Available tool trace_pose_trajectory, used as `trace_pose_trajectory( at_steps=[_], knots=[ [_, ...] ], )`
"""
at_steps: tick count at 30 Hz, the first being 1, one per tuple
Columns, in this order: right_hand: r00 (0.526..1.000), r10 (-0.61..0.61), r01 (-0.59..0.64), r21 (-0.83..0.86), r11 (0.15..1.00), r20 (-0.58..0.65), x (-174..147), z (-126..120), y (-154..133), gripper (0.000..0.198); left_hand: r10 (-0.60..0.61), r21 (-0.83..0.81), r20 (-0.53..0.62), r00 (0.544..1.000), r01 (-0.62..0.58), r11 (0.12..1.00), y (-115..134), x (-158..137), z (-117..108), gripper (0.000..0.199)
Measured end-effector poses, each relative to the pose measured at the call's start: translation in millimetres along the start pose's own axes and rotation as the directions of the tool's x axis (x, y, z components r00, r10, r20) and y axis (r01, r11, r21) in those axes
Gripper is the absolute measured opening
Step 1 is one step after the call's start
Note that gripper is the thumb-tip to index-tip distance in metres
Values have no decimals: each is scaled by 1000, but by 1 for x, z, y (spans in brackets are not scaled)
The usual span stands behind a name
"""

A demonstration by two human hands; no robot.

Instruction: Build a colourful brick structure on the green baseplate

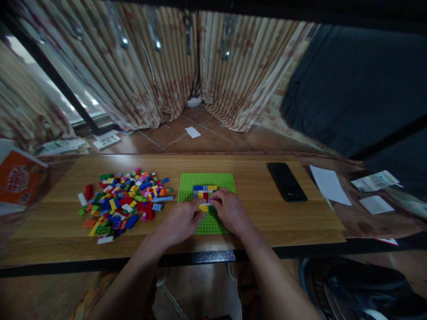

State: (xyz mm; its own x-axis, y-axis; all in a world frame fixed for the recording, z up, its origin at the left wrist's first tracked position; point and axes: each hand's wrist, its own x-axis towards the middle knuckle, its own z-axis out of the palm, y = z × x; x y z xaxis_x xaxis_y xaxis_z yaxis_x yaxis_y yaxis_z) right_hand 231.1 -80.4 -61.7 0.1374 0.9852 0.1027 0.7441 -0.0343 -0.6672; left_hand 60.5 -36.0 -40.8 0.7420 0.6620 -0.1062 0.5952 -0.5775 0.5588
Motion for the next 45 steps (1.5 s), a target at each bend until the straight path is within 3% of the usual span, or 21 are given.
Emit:
trace_pose_trajectory(
  at_steps=[9,24,35,45],
  knots=[
    [1000,-16,17,41,999,-17,2,4,-6,9,-93,-86,-57,994,88,992,0,3,-7,30],
    [999,-17,19,59,998,-28,4,10,-6,11,-84,-98,-62,995,77,992,-3,2,-7,30],
    [995,102,-93,277,956,-19,2,8,-2,14,-78,-75,-39,996,75,994,-1,2,-9,33],
    [963,185,-144,204,968,-196,4,-2,7,13,-4,45,-46,999,6,999,1,0,-5,38]
  ],
)
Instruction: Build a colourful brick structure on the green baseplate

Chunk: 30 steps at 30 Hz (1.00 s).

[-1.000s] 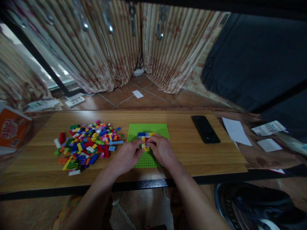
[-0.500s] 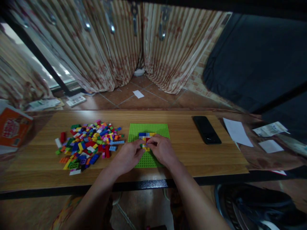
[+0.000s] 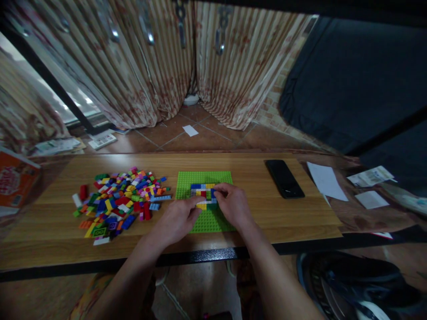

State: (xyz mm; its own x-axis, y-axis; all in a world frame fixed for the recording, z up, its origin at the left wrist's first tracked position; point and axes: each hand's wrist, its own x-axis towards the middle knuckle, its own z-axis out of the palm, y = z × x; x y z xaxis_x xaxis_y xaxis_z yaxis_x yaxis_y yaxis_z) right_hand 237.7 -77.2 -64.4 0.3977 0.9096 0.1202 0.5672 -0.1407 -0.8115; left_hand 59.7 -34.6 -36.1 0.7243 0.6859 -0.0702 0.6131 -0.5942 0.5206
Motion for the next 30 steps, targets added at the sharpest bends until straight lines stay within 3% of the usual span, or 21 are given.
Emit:
trace_pose_trajectory(
  at_steps=[7,14,20,30],
  knots=[
    [998,35,-31,-74,997,43,-1,4,-5,12,4,154,63,998,-13,988,5,-4,6,39],
    [998,-45,50,-119,992,41,-3,4,-3,14,-90,224,102,991,65,972,15,-8,9,41],
    [998,-56,57,-115,992,17,-3,5,-5,17,-140,146,66,988,129,981,14,-8,10,43],
    [997,-36,31,-89,996,-63,5,-1,-1,16,-106,18,-33,994,107,994,-1,-10,13,41]
  ],
)
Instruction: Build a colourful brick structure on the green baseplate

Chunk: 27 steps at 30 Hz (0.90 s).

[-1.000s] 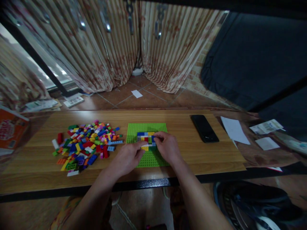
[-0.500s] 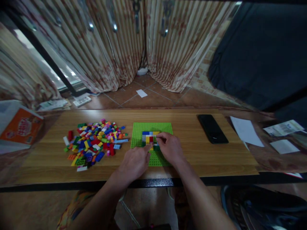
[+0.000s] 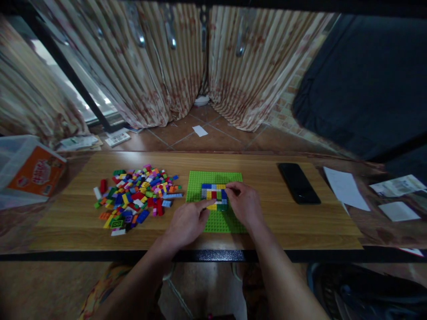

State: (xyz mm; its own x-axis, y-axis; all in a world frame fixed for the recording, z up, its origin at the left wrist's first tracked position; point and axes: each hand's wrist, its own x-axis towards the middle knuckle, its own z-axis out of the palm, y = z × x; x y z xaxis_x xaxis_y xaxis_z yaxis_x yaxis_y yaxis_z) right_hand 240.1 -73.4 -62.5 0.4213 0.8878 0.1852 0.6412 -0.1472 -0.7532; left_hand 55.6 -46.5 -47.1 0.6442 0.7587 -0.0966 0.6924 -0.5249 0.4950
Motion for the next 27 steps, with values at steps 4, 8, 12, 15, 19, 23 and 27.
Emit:
trace_pose_trajectory(
  at_steps=[4,8,12,15,19,23,27],
  knots=[
    [997,-39,41,-34,999,67,0,0,4,15,-19,-53,-36,999,17,998,-5,0,-4,36],
    [972,-155,179,-126,976,179,-1,-1,2,17,-45,-77,-159,986,33,996,-5,4,-1,33],
    [962,-179,218,-189,957,207,-1,1,1,17,-52,-49,-336,941,38,998,-3,11,8,40],
    [961,-187,229,-203,952,204,-1,4,2,17,34,11,-374,927,-33,999,-4,15,15,52],
    [961,-214,252,-227,941,176,-4,7,3,15,96,65,-305,948,-80,995,-4,17,20,45],
    [952,-248,287,-244,926,177,-7,8,2,16,87,100,-256,963,-64,993,-2,16,19,45],
    [953,-259,293,-264,919,156,-9,10,1,17,72,123,-227,971,-45,991,2,16,19,45]
  ],
)
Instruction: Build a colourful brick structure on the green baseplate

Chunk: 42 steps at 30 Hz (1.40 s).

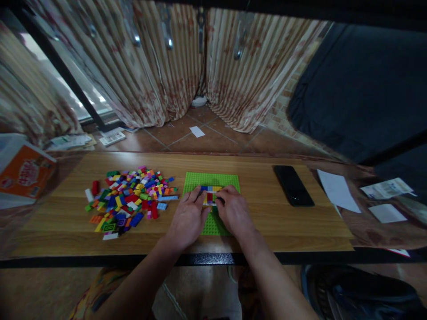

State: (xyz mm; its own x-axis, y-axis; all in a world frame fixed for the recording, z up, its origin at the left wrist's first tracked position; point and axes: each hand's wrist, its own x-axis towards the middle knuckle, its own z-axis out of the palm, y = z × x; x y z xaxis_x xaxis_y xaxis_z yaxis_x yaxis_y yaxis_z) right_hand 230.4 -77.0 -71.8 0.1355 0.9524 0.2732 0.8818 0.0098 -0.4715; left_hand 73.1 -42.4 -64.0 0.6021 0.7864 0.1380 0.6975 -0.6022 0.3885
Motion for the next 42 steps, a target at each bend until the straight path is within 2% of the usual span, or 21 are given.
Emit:
trace_pose_trajectory(
  at_steps=[6,13,19,23,31,42],
  knots=[
    [999,32,-33,-38,999,-16,2,4,-8,23,-1,29,38,999,0,1000,0,2,-2,45],
    [995,100,-99,52,994,-17,4,3,-3,20,-6,38,-33,999,8,999,0,-4,5,46],
    [953,304,-294,268,917,6,15,-5,10,17,9,140,2,1000,-9,990,4,-6,6,44],
    [932,358,-361,268,893,63,22,-3,9,13,29,183,22,999,-33,983,6,-7,6,43],
    [913,404,-407,224,885,63,26,-1,5,10,23,170,51,998,-32,985,7,-7,6,45],
    [922,386,-385,170,907,29,28,2,6,9,-20,167,79,997,7,986,16,-4,1,45]
  ],
)
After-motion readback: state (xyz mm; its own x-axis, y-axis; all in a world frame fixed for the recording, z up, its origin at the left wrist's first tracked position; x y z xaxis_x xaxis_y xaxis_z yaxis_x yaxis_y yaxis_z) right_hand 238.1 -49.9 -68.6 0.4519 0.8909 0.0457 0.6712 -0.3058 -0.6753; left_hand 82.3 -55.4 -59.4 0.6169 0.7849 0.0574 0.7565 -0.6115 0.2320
